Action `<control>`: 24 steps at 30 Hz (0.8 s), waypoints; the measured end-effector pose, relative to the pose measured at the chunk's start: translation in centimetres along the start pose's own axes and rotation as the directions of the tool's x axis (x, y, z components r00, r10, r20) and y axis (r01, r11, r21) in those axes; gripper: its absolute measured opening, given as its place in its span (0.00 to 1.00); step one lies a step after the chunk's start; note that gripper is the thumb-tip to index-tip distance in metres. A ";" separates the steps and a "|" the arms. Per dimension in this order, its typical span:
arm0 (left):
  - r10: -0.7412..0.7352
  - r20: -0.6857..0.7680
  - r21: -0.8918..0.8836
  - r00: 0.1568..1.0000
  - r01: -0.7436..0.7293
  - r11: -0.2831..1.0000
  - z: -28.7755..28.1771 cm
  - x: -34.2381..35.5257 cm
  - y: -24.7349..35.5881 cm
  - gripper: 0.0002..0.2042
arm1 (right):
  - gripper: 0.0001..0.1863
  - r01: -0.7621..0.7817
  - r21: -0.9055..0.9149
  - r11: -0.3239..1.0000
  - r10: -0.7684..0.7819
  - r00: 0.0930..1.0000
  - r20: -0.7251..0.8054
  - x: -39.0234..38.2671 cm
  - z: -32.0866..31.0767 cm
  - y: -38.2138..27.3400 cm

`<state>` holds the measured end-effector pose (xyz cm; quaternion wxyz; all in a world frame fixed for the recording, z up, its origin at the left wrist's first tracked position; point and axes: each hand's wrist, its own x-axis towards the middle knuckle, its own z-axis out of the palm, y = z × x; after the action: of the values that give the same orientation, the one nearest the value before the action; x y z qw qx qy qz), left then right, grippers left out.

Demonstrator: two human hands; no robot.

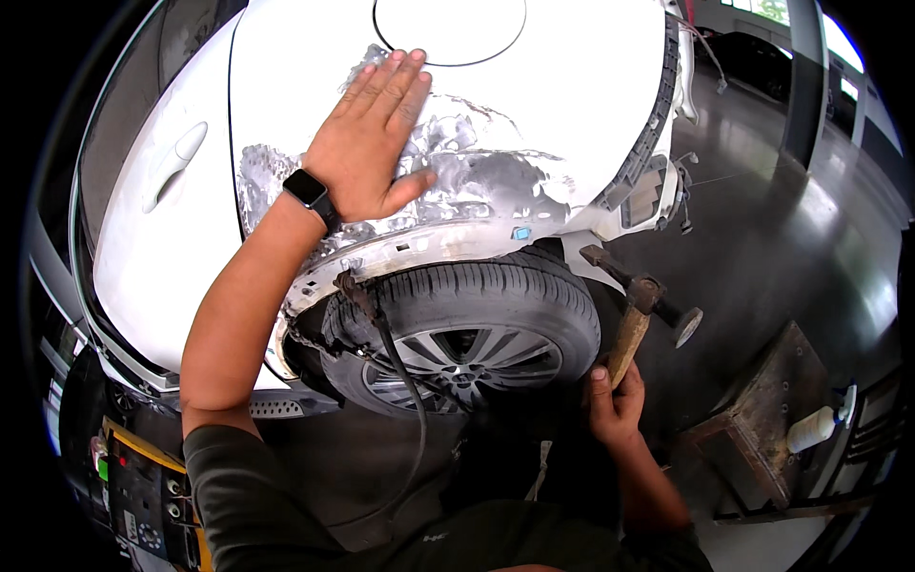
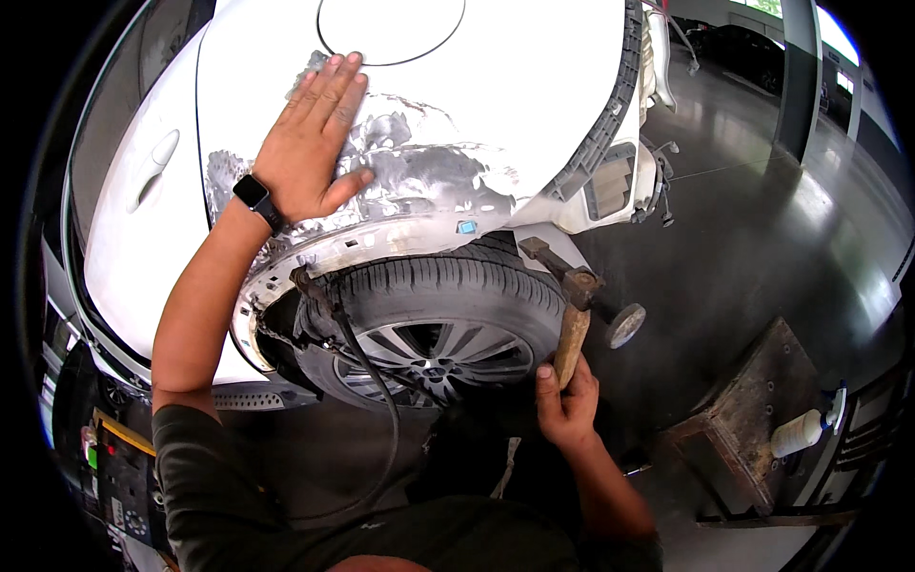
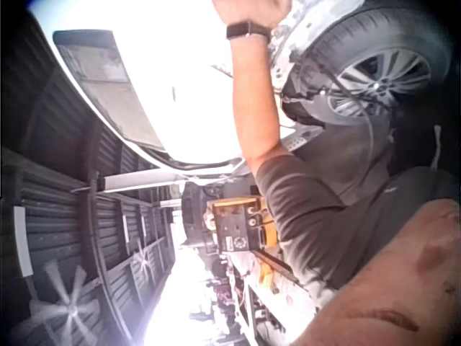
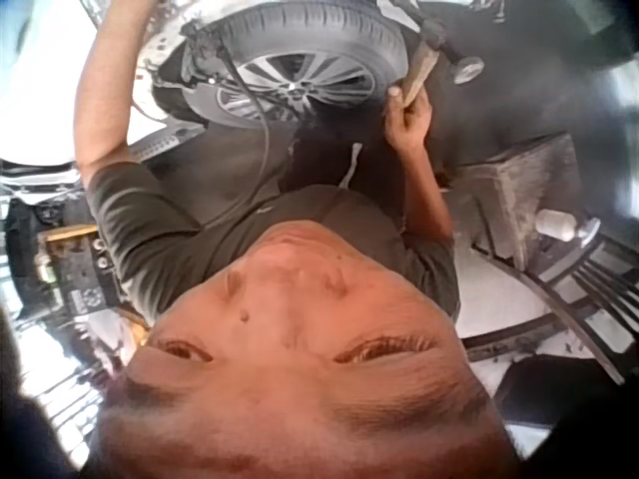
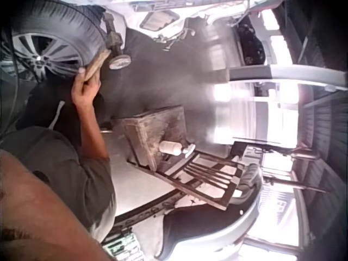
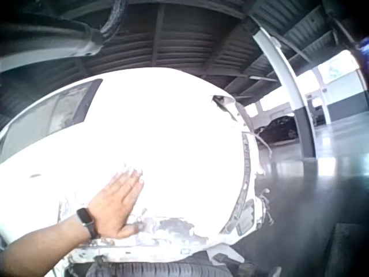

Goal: The person uses a hammer to tap on a damaged car fender and then uses a slide hammer to pull out dents in the metal.

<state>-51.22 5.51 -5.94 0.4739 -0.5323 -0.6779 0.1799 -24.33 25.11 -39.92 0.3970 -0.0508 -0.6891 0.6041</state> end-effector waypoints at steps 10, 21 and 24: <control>0.000 0.102 -0.028 0.995 0.003 1.000 0.5 2.3 4.7 0.51 | 0.09 -0.006 0.206 0.979 0.032 0.992 -0.122 -1.5 -1.3 -0.4; 0.280 -0.145 -0.387 0.949 -0.315 0.866 2.7 3.4 6.2 0.45 | 0.14 -0.254 0.149 0.956 0.293 0.866 -0.405 -3.4 -8.5 0.7; 0.212 -0.002 -0.340 0.977 -0.200 0.919 1.6 0.8 1.6 0.41 | 0.22 -0.334 -0.109 0.936 0.189 0.741 -0.644 -5.5 -14.0 0.2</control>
<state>-51.63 7.20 -7.60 0.3419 -0.6708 -0.6472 0.1190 -12.20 33.22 -43.37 0.5049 -0.3874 -0.5661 0.5238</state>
